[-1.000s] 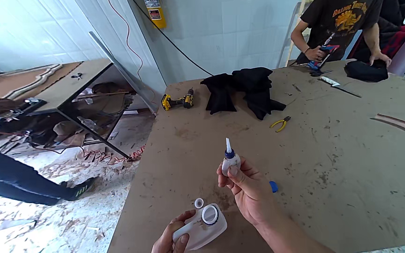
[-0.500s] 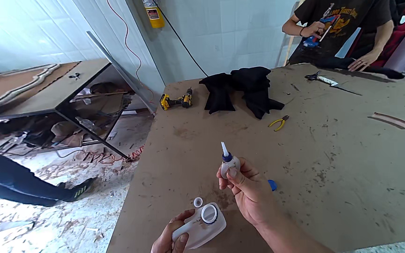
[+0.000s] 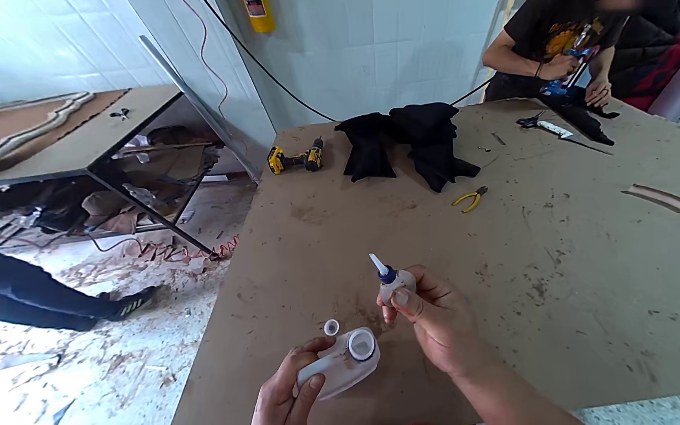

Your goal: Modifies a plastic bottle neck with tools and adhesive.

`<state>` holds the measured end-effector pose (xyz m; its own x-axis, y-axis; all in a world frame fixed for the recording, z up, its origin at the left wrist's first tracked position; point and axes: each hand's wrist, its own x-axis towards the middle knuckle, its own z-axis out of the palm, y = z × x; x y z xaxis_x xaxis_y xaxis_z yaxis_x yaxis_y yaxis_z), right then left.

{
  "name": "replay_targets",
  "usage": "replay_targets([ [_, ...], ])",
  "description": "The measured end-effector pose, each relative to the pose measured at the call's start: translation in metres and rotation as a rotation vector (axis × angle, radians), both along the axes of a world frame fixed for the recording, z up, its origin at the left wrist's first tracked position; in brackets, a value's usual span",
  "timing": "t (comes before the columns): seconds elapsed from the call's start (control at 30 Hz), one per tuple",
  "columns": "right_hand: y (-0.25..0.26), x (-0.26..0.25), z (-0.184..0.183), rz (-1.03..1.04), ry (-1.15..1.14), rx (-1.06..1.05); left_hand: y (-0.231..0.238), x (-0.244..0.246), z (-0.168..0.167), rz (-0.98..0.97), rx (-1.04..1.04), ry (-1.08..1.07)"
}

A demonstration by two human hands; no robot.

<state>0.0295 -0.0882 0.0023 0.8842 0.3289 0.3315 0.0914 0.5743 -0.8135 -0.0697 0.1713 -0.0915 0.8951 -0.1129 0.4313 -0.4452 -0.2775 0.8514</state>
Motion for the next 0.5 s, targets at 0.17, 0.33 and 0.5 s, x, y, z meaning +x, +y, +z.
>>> replay_targets([
  [0.17,-0.059,-0.016,-0.013,-0.07,-0.065,-0.398,-0.009,0.005,0.022,-0.005,0.226,-0.019],
  [0.33,-0.109,-0.037,-0.026,-0.137,0.001,-0.674,-0.022,0.017,0.036,-0.04,0.365,-0.009],
  [0.5,-0.124,-0.055,-0.033,-0.156,-0.002,-0.896,-0.037,0.031,0.045,-0.105,0.466,-0.029],
])
